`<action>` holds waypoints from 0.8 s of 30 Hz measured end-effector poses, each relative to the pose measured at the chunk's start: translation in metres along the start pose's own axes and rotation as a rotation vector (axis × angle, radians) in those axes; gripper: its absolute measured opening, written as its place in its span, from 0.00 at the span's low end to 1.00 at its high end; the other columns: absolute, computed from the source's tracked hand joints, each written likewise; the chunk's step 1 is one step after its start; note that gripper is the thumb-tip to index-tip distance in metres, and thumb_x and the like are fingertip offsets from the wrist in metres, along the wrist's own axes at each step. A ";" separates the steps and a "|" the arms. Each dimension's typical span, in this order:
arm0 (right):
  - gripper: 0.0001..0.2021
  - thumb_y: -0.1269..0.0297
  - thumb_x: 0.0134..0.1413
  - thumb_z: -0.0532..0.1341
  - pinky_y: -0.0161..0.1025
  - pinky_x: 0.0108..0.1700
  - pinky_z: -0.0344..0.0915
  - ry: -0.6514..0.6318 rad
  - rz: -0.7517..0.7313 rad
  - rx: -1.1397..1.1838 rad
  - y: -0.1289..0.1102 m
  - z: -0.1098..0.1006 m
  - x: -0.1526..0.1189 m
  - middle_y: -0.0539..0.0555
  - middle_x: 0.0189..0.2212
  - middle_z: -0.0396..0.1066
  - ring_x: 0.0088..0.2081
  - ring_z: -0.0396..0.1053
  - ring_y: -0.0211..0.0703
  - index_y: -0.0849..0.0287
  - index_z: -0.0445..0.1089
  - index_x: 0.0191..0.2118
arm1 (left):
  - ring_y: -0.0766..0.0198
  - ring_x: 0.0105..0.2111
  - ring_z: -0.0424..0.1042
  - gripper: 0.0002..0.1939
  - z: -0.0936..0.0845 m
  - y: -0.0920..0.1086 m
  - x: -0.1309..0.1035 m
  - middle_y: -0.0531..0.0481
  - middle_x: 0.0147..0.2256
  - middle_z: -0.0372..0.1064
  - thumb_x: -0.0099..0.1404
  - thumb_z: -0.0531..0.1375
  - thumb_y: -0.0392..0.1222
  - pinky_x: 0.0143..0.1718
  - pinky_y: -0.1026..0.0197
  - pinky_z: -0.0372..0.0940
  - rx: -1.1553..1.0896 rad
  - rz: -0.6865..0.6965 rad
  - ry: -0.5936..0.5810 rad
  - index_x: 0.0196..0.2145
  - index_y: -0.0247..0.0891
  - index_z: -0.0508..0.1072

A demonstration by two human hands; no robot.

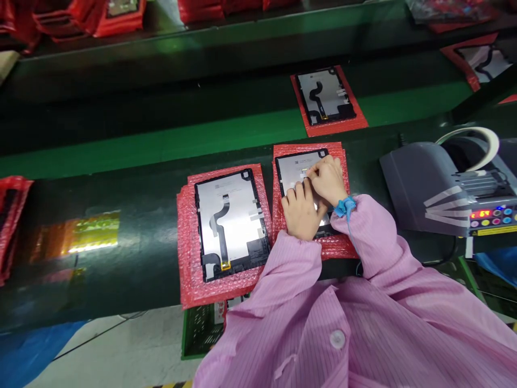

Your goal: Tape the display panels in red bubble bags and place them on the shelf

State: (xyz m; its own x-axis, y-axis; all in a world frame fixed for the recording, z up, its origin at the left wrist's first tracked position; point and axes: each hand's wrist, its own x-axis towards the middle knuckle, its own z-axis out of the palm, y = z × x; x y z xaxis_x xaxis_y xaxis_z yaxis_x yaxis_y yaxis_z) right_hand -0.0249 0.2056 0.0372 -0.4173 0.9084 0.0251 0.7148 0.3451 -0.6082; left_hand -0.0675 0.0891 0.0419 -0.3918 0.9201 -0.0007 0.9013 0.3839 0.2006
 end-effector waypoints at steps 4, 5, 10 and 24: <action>0.09 0.66 0.57 0.59 0.64 0.55 0.58 0.022 -0.028 -0.027 0.000 0.004 -0.001 0.63 0.41 0.65 0.50 0.60 0.61 0.60 0.69 0.26 | 0.44 0.49 0.62 0.37 0.001 -0.001 0.002 0.35 0.57 0.63 0.70 0.50 0.57 0.46 0.47 0.59 -0.008 -0.016 0.015 0.68 0.29 0.57; 0.09 0.66 0.57 0.59 0.64 0.54 0.58 0.022 -0.039 -0.031 0.000 0.006 -0.001 0.63 0.41 0.65 0.51 0.60 0.61 0.60 0.69 0.26 | 0.44 0.49 0.62 0.38 0.001 -0.001 0.004 0.35 0.56 0.64 0.70 0.50 0.57 0.46 0.48 0.59 -0.014 -0.024 0.018 0.68 0.29 0.56; 0.09 0.61 0.56 0.62 0.63 0.53 0.59 0.063 -0.050 -0.083 0.003 -0.001 0.000 0.65 0.44 0.65 0.51 0.60 0.62 0.62 0.68 0.35 | 0.44 0.49 0.62 0.37 -0.004 0.001 0.011 0.36 0.53 0.65 0.67 0.54 0.58 0.47 0.49 0.60 -0.059 -0.057 0.004 0.66 0.31 0.59; 0.06 0.61 0.55 0.62 0.46 0.43 0.63 0.052 0.117 0.042 0.055 -0.039 -0.031 0.56 0.31 0.70 0.37 0.69 0.50 0.57 0.66 0.33 | 0.47 0.53 0.70 0.15 -0.017 -0.033 0.009 0.33 0.48 0.71 0.70 0.51 0.35 0.55 0.47 0.64 -0.284 -0.474 0.078 0.48 0.31 0.73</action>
State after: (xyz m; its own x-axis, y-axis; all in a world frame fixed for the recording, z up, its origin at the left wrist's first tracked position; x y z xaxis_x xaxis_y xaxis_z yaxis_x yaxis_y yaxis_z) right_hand 0.0488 0.2055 0.0337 -0.3019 0.9533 -0.0079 0.7322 0.2266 -0.6423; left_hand -0.1042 0.0835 0.0524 -0.7646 0.6389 -0.0845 0.5419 0.7083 0.4523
